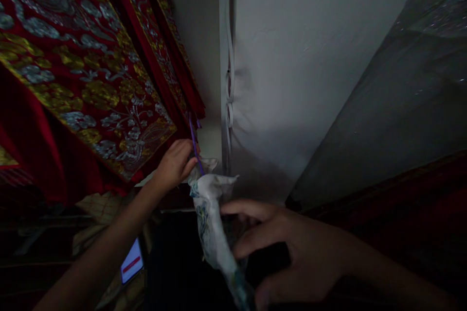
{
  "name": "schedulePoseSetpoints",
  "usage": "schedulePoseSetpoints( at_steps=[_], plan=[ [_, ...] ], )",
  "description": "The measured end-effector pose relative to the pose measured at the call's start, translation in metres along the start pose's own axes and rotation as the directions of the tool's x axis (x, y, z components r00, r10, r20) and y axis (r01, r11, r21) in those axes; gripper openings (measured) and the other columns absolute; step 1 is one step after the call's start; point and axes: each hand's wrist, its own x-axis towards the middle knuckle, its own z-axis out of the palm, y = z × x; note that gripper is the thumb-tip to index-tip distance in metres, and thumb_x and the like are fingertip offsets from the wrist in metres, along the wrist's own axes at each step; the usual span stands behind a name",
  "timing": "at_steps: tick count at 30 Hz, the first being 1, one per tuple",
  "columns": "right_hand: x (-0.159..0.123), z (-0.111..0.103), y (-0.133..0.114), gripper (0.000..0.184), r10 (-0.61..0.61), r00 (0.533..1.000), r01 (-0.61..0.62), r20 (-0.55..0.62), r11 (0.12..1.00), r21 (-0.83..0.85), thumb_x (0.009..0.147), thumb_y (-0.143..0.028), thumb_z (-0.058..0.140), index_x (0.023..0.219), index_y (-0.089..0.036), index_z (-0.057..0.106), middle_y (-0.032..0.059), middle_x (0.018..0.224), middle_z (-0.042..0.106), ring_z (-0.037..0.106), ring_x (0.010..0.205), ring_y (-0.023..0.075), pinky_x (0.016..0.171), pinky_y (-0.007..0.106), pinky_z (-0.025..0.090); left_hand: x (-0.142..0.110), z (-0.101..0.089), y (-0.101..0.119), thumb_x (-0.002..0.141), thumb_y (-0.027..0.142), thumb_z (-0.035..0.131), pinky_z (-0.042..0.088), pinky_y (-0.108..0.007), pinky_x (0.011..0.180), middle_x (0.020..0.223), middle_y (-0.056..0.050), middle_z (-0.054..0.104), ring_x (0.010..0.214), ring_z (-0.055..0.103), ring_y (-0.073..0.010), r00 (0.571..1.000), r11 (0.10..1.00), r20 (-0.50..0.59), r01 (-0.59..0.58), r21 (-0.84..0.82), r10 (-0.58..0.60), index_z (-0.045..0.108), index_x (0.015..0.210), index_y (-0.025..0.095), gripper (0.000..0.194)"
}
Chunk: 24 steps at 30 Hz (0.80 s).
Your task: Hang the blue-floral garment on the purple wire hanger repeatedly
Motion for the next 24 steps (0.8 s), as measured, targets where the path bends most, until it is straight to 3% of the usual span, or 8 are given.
schedulePoseSetpoints(
  at_steps=[3, 5, 9, 12, 15, 19, 22, 24],
  plan=[
    [0.004, 0.015, -0.002, 0.062, -0.074, 0.988, 0.094, 0.134, 0.984, -0.149, 0.087, -0.035, 0.072, 0.146, -0.021, 0.057, 0.0122, 0.167, 0.029, 0.044, 0.146, 0.0276, 0.114, 0.034, 0.043, -0.001, 0.010, 0.012, 0.103, 0.037, 0.045, 0.051, -0.039, 0.094, 0.098, -0.010, 0.073, 0.099, 0.069, -0.0237, 0.996, 0.975, -0.074, 0.030, -0.221, -0.047, 0.064, 0.101, 0.019, 0.027],
    [0.008, 0.022, 0.001, 0.061, -0.165, 0.970, 0.201, 0.181, 0.958, -0.206, 0.092, -0.031, 0.066, 0.151, -0.021, 0.050, 0.0104, 0.166, 0.031, 0.041, 0.148, 0.0238, 0.116, 0.032, 0.041, 0.003, 0.010, 0.026, 0.104, 0.036, 0.045, 0.050, -0.041, 0.101, 0.101, -0.010, 0.074, 0.109, 0.069, -0.0242, 0.988, 0.903, -0.073, 0.092, -0.421, -0.135, 0.065, 0.097, 0.019, 0.028],
    [0.009, 0.012, 0.025, 0.051, -0.258, 0.950, 0.150, -0.173, 0.868, -0.473, 0.095, -0.016, 0.058, 0.145, -0.024, 0.054, 0.0105, 0.156, 0.047, 0.049, 0.140, 0.0203, 0.116, 0.037, 0.042, 0.018, -0.006, 0.056, 0.104, 0.048, 0.042, 0.042, -0.048, 0.114, 0.114, -0.012, 0.074, 0.128, 0.060, -0.0288, 0.984, 0.734, 0.019, 0.146, -0.663, -0.178, 0.072, 0.086, 0.019, 0.045],
    [0.008, -0.001, 0.057, 0.077, -0.198, 0.865, -0.136, -0.460, 0.792, -0.596, 0.090, -0.014, 0.062, 0.159, -0.028, 0.031, 0.0132, 0.161, 0.035, 0.037, 0.149, 0.0278, 0.118, 0.050, 0.039, 0.022, -0.018, 0.080, 0.104, 0.058, 0.030, 0.033, -0.054, 0.121, 0.124, -0.011, 0.072, 0.136, 0.054, -0.0308, 0.986, 0.604, 0.076, 0.151, -0.783, -0.148, 0.079, 0.093, 0.023, 0.060],
    [0.009, 0.001, 0.090, 0.104, -0.202, 0.838, -0.253, -0.506, 0.679, -0.689, 0.082, -0.020, 0.070, 0.164, -0.024, 0.006, 0.0179, 0.167, 0.020, 0.018, 0.155, 0.0382, 0.121, 0.067, 0.024, 0.021, -0.020, 0.106, 0.104, 0.060, 0.019, 0.026, -0.056, 0.124, 0.134, -0.008, 0.069, 0.144, 0.047, -0.0301, 0.965, 0.430, 0.227, 0.263, -0.864, -0.133, 0.081, 0.097, 0.025, 0.071],
    [0.010, 0.012, 0.126, 0.101, -0.295, 0.818, -0.212, -0.493, 0.642, -0.736, 0.083, -0.030, 0.071, 0.163, -0.025, 0.009, 0.0197, 0.159, 0.034, 0.038, 0.144, 0.0373, 0.112, 0.060, 0.041, 0.021, -0.011, 0.124, 0.103, 0.060, 0.030, 0.029, -0.056, 0.123, 0.139, -0.008, 0.066, 0.145, 0.046, -0.0311, 0.931, 0.379, 0.330, 0.364, -0.851, -0.154, 0.080, 0.105, 0.026, 0.060],
    [-0.004, 0.012, 0.138, 0.099, -0.305, 0.792, -0.231, -0.528, 0.652, -0.722, 0.080, -0.034, 0.073, 0.162, -0.025, 0.017, 0.0191, 0.145, 0.049, 0.054, 0.128, 0.0348, 0.100, 0.050, 0.051, 0.022, 0.004, 0.105, 0.093, 0.063, 0.056, 0.031, -0.056, 0.123, 0.142, -0.009, 0.064, 0.146, 0.044, -0.0350, 0.876, 0.386, 0.396, 0.479, -0.789, -0.276, 0.074, 0.123, 0.027, 0.050],
    [-0.021, 0.007, 0.139, 0.101, -0.244, 0.772, -0.318, -0.587, 0.651, -0.689, 0.077, -0.034, 0.075, 0.161, -0.025, 0.022, 0.0177, 0.138, 0.054, 0.057, 0.123, 0.0352, 0.099, 0.050, 0.052, 0.016, 0.016, 0.081, 0.077, 0.062, 0.075, 0.037, -0.058, 0.119, 0.139, -0.012, 0.065, 0.141, 0.049, -0.0397, 0.794, 0.302, 0.463, 0.588, -0.750, -0.394, 0.072, 0.126, 0.026, 0.061]
  ],
)
